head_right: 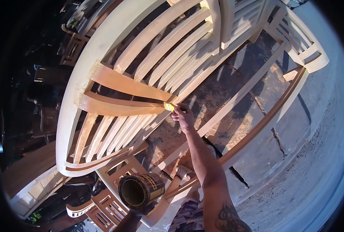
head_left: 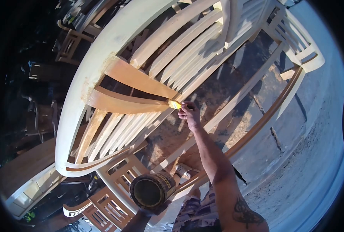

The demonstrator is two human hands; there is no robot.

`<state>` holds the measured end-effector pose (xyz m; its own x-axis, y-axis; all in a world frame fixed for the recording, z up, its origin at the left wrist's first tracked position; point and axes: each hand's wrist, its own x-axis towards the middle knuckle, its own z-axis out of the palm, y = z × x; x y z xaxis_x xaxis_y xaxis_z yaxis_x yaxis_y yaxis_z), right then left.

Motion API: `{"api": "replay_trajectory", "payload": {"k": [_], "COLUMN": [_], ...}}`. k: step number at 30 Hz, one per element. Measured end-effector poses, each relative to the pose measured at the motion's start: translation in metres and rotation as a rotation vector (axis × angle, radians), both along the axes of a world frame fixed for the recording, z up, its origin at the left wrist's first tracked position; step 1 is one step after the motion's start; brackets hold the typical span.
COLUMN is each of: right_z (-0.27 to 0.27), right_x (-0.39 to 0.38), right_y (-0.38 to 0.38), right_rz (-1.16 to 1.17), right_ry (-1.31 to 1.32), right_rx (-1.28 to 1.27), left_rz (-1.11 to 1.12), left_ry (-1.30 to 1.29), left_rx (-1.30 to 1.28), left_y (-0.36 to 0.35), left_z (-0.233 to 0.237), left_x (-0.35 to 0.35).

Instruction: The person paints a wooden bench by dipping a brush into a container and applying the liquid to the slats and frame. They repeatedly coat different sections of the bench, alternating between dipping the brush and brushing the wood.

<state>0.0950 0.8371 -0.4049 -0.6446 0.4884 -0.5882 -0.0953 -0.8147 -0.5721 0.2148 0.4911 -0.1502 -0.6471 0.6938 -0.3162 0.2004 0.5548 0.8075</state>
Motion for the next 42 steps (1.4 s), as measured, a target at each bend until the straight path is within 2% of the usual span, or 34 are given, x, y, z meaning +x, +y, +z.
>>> {"api": "replay_trajectory", "payload": {"k": [2, 3, 6, 10, 12, 13, 15, 17, 19, 22, 26, 27, 30, 35, 37, 38, 42], "right_z": [-0.019, -0.028, -0.046, -0.040, -0.028, -0.016, 0.017, 0.078, 0.101, 0.058, -0.046, -0.063, -0.012, 0.117, 0.141, 0.147, 0.088], "right_x": [-0.003, -0.004, -0.018, -0.028, -0.028, -0.027, -0.020, -0.014, -0.014, -0.012, -0.006, -0.007, -0.013, -0.012, -0.015, -0.016, -0.019], "right_y": [0.002, 0.002, -0.001, 0.000, 0.002, 0.001, -0.003, 0.009, 0.016, 0.008, 0.006, 0.005, 0.007, 0.027, 0.035, 0.038, 0.037], "right_rz": [0.027, 0.039, 0.067, 0.088, 0.154, 0.133, 0.092, 0.117, 0.049, 0.121, 0.120, 0.115, 0.095, 0.207, 0.163, 0.141, 0.252], "right_ry": [0.059, 0.087, -0.040, -0.078, -0.109, -0.027, 0.139, 0.169, 0.273, 0.221, 0.045, -0.005, -0.075, 0.166, 0.205, 0.224, -0.001], "right_rx": [0.020, 0.028, 0.148, 0.084, 0.049, 0.017, -0.046, -0.019, -0.054, -0.055, -0.007, 0.072, 0.117, 0.089, 0.050, 0.033, 0.035], "left_rz": [-0.007, 0.076, 0.216, 0.277, 0.277, 0.277, 0.281, 0.264, 0.226, 0.201, 0.213, 0.217, 0.236, 0.252, 0.254, 0.248, 0.243], "left_ry": [-0.006, -0.074, -0.154, -0.148, -0.139, -0.142, -0.156, -0.155, -0.124, -0.115, -0.127, -0.131, -0.144, -0.153, -0.153, -0.131, -0.089], "left_rx": [-0.020, 0.029, 0.154, 0.230, 0.254, 0.265, 0.285, 0.286, 0.272, 0.257, 0.253, 0.255, 0.256, 0.245, 0.224, 0.223, 0.230], "left_y": [0.005, 0.010, 0.057, 0.074, 0.075, 0.078, 0.086, 0.096, 0.104, 0.106, 0.109, 0.110, 0.114, 0.117, 0.113, 0.111, 0.112], "left_z": [-0.003, -0.004, 0.016, 0.013, 0.009, 0.010, 0.013, 0.019, 0.023, 0.023, 0.023, 0.024, 0.026, 0.034, 0.034, 0.035, 0.044], "left_x": [-0.003, 0.000, -0.009, -0.014, -0.014, -0.015, -0.018, -0.022, -0.027, -0.028, -0.028, -0.027, -0.028, -0.027, -0.026, -0.026, -0.027]}}
